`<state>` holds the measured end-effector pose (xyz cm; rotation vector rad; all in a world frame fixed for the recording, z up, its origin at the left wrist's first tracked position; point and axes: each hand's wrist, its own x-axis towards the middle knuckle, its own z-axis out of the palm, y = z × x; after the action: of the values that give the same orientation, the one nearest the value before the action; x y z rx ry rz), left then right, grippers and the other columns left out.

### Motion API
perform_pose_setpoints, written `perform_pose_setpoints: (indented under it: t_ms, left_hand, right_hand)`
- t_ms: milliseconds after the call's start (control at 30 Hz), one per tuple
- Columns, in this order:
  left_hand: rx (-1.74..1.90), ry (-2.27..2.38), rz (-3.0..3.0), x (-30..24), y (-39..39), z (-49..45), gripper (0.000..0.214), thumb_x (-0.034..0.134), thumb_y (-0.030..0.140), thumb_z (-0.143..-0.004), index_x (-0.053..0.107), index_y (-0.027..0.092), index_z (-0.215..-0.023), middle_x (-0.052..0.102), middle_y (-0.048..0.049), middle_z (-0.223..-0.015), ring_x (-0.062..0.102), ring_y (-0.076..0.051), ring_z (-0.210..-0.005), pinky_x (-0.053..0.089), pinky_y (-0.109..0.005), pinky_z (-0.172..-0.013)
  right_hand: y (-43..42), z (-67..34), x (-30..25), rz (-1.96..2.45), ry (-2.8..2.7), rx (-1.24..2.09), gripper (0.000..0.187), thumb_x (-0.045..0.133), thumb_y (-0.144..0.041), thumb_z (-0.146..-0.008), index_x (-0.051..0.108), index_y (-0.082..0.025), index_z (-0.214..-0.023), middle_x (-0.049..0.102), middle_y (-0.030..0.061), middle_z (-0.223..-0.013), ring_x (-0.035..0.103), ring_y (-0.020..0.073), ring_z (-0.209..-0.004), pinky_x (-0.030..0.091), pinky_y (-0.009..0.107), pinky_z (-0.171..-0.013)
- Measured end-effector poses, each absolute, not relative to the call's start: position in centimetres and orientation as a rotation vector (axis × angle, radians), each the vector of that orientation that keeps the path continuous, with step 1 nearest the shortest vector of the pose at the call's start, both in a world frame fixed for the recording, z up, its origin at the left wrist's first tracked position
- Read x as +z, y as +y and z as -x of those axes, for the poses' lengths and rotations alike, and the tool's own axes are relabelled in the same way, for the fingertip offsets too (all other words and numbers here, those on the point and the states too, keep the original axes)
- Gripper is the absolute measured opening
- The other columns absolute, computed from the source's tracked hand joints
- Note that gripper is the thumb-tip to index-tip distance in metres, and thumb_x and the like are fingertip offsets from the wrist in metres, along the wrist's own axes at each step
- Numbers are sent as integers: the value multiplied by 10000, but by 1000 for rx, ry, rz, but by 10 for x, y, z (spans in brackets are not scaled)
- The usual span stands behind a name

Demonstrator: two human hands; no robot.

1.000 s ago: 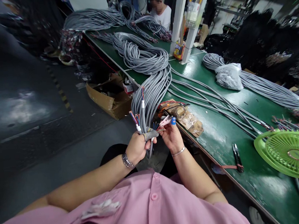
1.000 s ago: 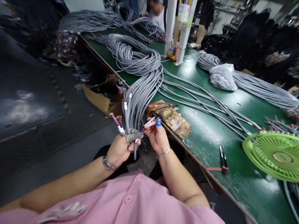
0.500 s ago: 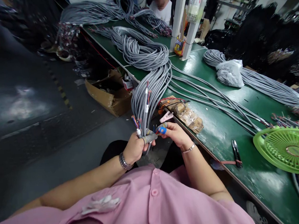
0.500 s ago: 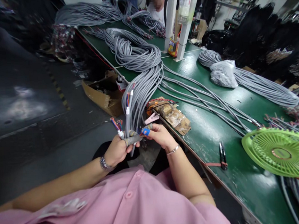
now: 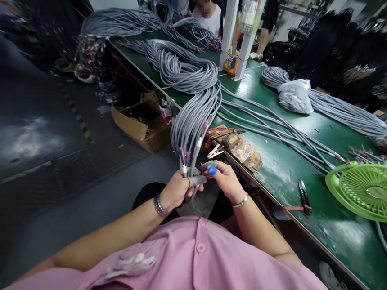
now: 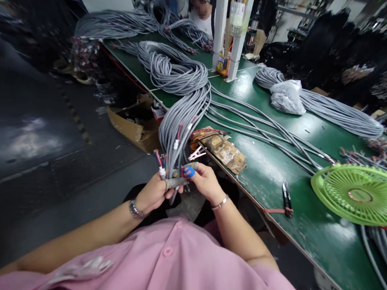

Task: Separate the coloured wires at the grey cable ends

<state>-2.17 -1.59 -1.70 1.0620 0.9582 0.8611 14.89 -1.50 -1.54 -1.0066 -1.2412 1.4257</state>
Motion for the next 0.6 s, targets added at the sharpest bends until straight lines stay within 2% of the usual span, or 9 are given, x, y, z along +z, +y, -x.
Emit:
perform_pose_setpoints:
  t_ms: [267,367,467,600]
  left_hand:
    - [1075,922,-837,-19,-11,19,161,703,247,-683,648,116,-605,629,-33,-522,403,-54,-329,253,-197,-358]
    - [1102,903,-763,-14,-10,14,146,705,246,-662,660,115,-619,631,-33,-520,400,-54,-326,251,-197,-358]
    - [1101,893,-749,-9,-9,8,142,700,242,-661,669,109,-619,634,-38,-522,395,-48,-327,257,-197,-366]
    - [1100,894,-765,-5,-6,0,159,695,225,-667,652,106,-571,622,-33,-516,388,-40,-335,283,-201,-385]
  right_hand:
    - [-24,-154,-40,978,-921,1603,331,782,-424,-718,691,-179,-922,692,18,-808,594,91,-642,525,224,-633]
    - [-12,-153,-44,936,-740,1608,360,696,-511,-781,681,-176,-913,683,22,-799,588,97,-626,541,237,-611]
    - [5,-153,-41,891,-647,1619,474,582,-624,-821,676,-168,-913,675,32,-805,582,102,-614,543,242,-587]
    - [21,-147,-40,916,-766,1451,462,594,-621,-813,685,-175,-886,669,20,-782,562,105,-609,509,240,-595]
